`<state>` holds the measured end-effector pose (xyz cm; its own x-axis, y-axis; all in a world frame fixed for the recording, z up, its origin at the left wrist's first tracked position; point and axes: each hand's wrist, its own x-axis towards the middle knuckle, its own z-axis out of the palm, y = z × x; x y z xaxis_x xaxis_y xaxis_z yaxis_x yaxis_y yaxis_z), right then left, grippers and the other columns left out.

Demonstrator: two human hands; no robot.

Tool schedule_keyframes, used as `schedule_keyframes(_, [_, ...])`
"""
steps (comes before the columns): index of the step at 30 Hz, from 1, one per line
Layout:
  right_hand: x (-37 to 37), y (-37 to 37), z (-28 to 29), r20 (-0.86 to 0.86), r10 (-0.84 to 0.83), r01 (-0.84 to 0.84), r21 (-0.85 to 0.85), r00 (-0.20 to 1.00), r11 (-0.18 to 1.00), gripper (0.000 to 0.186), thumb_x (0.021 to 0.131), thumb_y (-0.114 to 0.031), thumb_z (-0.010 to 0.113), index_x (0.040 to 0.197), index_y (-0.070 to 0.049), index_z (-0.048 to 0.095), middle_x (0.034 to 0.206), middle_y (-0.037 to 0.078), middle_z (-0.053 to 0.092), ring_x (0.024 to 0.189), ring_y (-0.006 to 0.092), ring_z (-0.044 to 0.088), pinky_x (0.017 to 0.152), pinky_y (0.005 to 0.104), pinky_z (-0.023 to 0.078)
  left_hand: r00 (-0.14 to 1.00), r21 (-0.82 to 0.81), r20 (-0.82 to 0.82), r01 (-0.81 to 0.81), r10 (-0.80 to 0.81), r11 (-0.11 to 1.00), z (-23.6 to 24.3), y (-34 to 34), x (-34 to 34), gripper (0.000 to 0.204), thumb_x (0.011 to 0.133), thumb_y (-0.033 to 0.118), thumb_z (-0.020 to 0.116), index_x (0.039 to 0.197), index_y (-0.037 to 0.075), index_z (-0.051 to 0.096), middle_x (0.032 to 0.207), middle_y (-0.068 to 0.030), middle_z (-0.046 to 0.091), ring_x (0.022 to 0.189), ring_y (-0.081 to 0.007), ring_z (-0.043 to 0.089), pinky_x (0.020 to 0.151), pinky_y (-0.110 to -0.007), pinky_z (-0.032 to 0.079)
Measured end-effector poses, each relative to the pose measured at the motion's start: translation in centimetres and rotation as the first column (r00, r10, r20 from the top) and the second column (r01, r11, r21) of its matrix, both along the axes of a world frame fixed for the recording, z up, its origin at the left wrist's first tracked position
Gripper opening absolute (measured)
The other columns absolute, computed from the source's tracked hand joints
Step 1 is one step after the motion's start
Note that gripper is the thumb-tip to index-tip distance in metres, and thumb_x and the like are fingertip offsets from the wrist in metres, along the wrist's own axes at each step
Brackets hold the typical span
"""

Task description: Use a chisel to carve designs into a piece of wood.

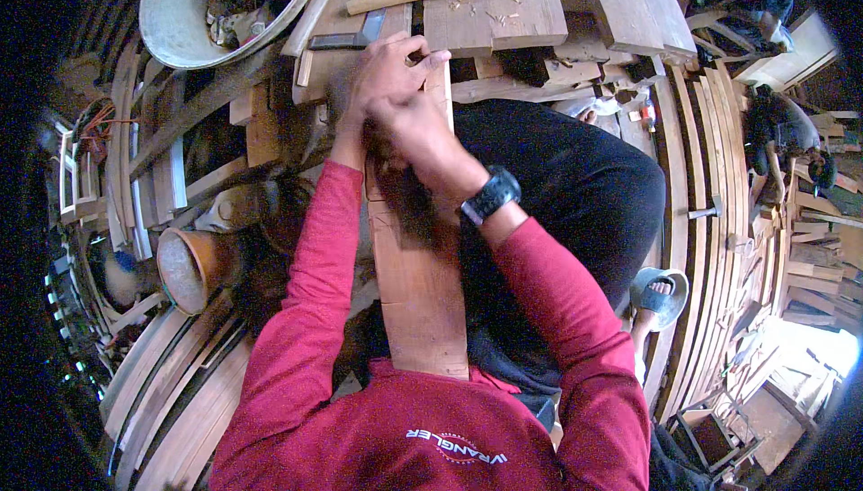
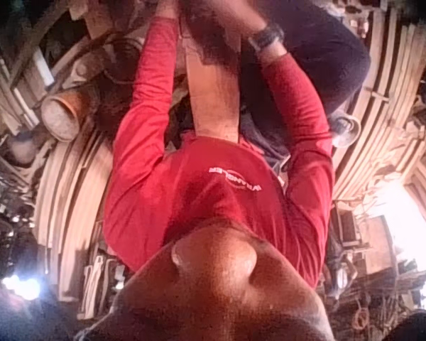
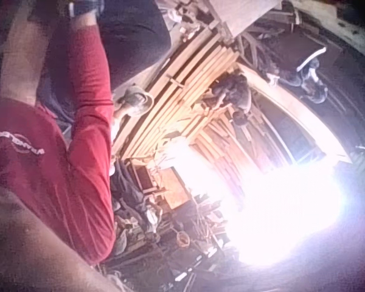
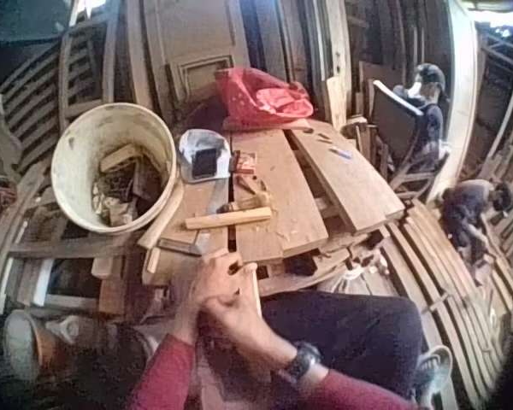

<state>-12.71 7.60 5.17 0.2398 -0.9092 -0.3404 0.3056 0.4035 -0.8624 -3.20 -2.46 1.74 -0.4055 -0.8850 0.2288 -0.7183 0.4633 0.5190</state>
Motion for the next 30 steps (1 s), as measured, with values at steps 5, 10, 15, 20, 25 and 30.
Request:
schedule_keyframes(5, [-1.0,3.8,-1.7,-0.181,0.126,-0.116,0.066,0.975,0.991,0.031,0.098,-0.023,0.058,0.074,-0.004,0.063,0.063,-0.003,0.053,0.050,0.0064,0.044,0.046,0.0272,0.036,0.993,-0.005,-0.116,-0.028,0.027,1.000,-0.2,0.6,0.0,0.049,0.088,0.053,0.071,0.088,0.004,0.072,0.088,-0.0176,0.067,0.088,-0.0382,0.066,0.079,-0.047,0.052])
schedule_keyframes(10, [-1.0,2.7,3.2,-0.210,0.056,-0.066,-0.042,0.976,0.997,0.038,0.102,-0.027,0.060,0.071,-0.007,0.055,0.057,-0.003,0.049,0.045,0.0062,0.043,0.042,0.0237,0.032,0.993,-0.017,-0.116,-0.029,0.027,0.999,-1.7,-0.3,0.4,0.047,0.088,0.052,0.072,0.087,0.005,0.072,0.089,-0.0173,0.068,0.090,-0.0387,0.065,0.080,-0.048,0.051])
schedule_keyframes(15, [-0.5,4.2,3.8,-0.343,0.183,-0.258,-0.188,0.921,0.948,0.032,0.102,-0.026,0.061,0.081,-0.002,0.058,0.062,0.001,0.054,0.056,0.0090,0.052,0.051,0.0286,0.042,0.996,-0.075,-0.089,-0.028,0.021,0.997,-1.2,-0.4,0.6,0.047,0.087,0.055,0.071,0.090,0.008,0.075,0.089,-0.0159,0.069,0.089,-0.0368,0.067,0.079,-0.047,0.053])
schedule_keyframes(20, [-1.5,6.2,3.5,-0.618,0.165,-0.559,-0.523,0.769,0.643,0.015,0.091,0.000,0.062,0.105,0.000,0.056,0.083,0.016,0.063,0.080,0.0330,0.068,0.075,0.0394,0.053,0.992,-0.059,-0.124,-0.043,0.036,0.997,-0.8,0.1,0.6,0.046,0.089,0.048,0.074,0.087,0.002,0.072,0.084,-0.0184,0.067,0.084,-0.0395,0.065,0.077,-0.046,0.051])
schedule_keyframes(25, [-0.6,9.2,2.8,-0.879,0.020,-0.783,-0.414,0.477,0.463,0.033,0.077,-0.007,0.063,0.109,0.000,0.058,0.100,0.017,0.059,0.095,0.0364,0.061,0.087,0.0435,0.051,0.993,-0.124,-0.121,-0.022,0.007,0.992,-0.6,0.6,0.3,0.035,0.094,0.036,0.070,0.091,0.000,0.072,0.084,-0.0170,0.067,0.082,-0.0372,0.066,0.076,-0.044,0.051])
schedule_keyframes(30, [0.6,10.8,2.4,-0.939,-0.241,-0.921,-0.302,0.244,0.244,0.029,0.084,-0.021,0.056,0.102,-0.001,0.066,0.099,0.012,0.064,0.107,0.0292,0.059,0.109,0.0441,0.042,0.995,-0.120,-0.104,-0.012,0.000,0.993,-0.4,0.8,0.4,0.033,0.095,0.033,0.070,0.094,0.000,0.072,0.089,-0.0167,0.069,0.085,-0.0368,0.067,0.078,-0.044,0.052])
